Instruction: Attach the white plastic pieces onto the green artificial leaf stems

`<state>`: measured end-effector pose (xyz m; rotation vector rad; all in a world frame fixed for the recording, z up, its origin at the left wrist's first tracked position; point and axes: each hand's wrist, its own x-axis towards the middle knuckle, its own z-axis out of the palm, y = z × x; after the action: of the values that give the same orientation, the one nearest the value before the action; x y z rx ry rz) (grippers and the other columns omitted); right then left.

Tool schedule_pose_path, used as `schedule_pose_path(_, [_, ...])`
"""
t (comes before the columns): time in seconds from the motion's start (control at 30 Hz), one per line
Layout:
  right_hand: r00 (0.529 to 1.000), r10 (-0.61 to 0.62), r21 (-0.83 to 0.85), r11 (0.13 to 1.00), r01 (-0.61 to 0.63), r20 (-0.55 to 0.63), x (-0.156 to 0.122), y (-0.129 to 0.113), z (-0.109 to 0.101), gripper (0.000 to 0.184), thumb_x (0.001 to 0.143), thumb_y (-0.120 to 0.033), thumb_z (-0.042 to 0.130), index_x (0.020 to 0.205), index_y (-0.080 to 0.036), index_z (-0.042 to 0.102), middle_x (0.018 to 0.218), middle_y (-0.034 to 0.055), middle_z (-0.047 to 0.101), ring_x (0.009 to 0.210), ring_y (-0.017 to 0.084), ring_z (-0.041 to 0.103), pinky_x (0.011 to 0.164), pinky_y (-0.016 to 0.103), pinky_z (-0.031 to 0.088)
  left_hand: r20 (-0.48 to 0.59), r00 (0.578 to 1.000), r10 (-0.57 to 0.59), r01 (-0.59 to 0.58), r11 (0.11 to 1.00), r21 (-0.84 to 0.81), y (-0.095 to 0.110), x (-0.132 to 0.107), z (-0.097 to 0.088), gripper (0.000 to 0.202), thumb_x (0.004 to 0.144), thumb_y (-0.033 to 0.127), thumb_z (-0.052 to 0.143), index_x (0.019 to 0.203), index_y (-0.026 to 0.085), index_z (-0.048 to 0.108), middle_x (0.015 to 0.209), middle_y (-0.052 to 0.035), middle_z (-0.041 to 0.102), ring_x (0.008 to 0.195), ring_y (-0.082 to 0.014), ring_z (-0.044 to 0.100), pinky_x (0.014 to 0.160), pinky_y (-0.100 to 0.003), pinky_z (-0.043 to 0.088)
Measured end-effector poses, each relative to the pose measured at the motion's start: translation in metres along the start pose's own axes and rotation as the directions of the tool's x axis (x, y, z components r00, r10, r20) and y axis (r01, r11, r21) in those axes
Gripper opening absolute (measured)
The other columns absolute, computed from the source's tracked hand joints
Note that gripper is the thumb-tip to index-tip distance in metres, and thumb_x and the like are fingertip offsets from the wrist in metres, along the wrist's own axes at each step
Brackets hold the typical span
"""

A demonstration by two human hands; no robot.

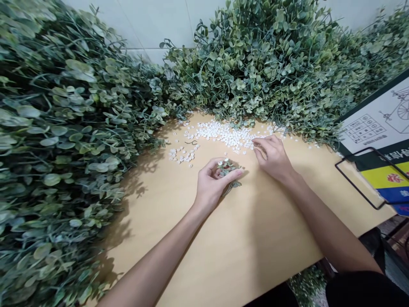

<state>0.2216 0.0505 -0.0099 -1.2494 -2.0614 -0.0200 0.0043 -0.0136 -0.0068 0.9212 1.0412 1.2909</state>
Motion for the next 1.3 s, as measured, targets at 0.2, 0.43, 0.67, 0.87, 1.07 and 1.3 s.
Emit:
schedule_pose_path(0.2, [0.998, -0.003, -0.041, 0.999, 0.005, 0.064, -0.003, -0.001, 0.006, 0.034, 0.101, -0.013, 0.051, 0.128, -0.018, 0.07, 0.112, 0.0126, 0.079, 0.112, 0.031, 0.062, 0.097, 0.047, 0.044, -0.034, 0.994, 0.109, -0.109, 0.994, -0.009, -0.007, 0.003, -0.004, 0.035, 0.082, 0.049, 0.084, 0.087, 0.016, 0.076, 0.086, -0.0043, 0.072, 0.079, -0.0143, 0.067, 0.071, -0.024, 0.055])
schedule_pose_path(0.43, [0.994, -0.059, 0.017, 0.998, 0.058, 0.096, -0.006, -0.007, 0.012, 0.034, 0.105, -0.016, 0.047, 0.13, -0.02, 0.068, 0.111, 0.0107, 0.08, 0.112, 0.03, 0.06, 0.099, 0.046, 0.04, -0.03, 0.989, 0.142, -0.144, 0.989, -0.047, -0.006, 0.005, -0.002, 0.035, 0.089, 0.052, 0.077, 0.09, 0.018, 0.07, 0.082, -0.0025, 0.069, 0.076, -0.0138, 0.068, 0.072, -0.025, 0.055])
schedule_pose_path(0.67, [0.99, -0.064, 0.03, 0.998, 0.061, 0.125, -0.006, -0.007, 0.013, 0.034, 0.105, -0.016, 0.046, 0.131, -0.021, 0.068, 0.118, 0.0096, 0.079, 0.111, 0.029, 0.06, 0.099, 0.045, 0.038, -0.008, 0.997, 0.079, -0.079, 0.982, -0.172, -0.001, 0.003, 0.0, 0.04, 0.078, 0.038, 0.09, 0.083, 0.019, 0.055, 0.078, -0.0007, 0.073, 0.074, -0.0172, 0.074, 0.074, -0.03, 0.06])
schedule_pose_path(0.87, [0.992, -0.014, -0.022, 1.0, 0.017, 0.129, -0.007, -0.003, 0.012, 0.036, 0.102, -0.01, 0.046, 0.13, -0.02, 0.068, 0.12, 0.0104, 0.076, 0.114, 0.03, 0.057, 0.097, 0.044, 0.038, -0.048, 0.999, 0.012, -0.018, 0.993, -0.115, 0.001, 0.001, 0.0, 0.046, 0.065, 0.03, 0.096, 0.073, 0.018, 0.053, 0.073, -0.0002, 0.07, 0.068, -0.0165, 0.072, 0.062, -0.026, 0.057])
schedule_pose_path(1.07, [0.994, -0.011, -0.01, 1.0, 0.012, 0.104, -0.007, -0.002, 0.012, 0.033, 0.102, -0.009, 0.047, 0.121, -0.022, 0.071, 0.114, 0.0092, 0.075, 0.111, 0.029, 0.059, 0.099, 0.046, 0.04, -0.008, 0.999, 0.036, -0.037, 0.998, -0.058, 0.002, 0.0, 0.002, 0.052, 0.054, 0.021, 0.101, 0.092, 0.019, 0.064, 0.084, 0.0024, 0.07, 0.073, -0.0131, 0.07, 0.065, -0.024, 0.058])
schedule_pose_path(1.3, [0.997, 0.002, 0.301, 0.953, 0.023, -0.083, 0.002, -0.013, 0.003, 0.021, 0.103, -0.016, 0.05, 0.112, -0.02, 0.069, 0.107, 0.0103, 0.072, 0.1, 0.023, 0.067, 0.091, 0.038, 0.054, 0.024, 0.991, 0.129, -0.131, 0.982, 0.136, -0.002, 0.0, -0.002, 0.03, 0.077, 0.034, 0.09, 0.096, 0.019, 0.073, 0.1, -0.0055, 0.072, 0.091, -0.0177, 0.068, 0.081, -0.03, 0.058])
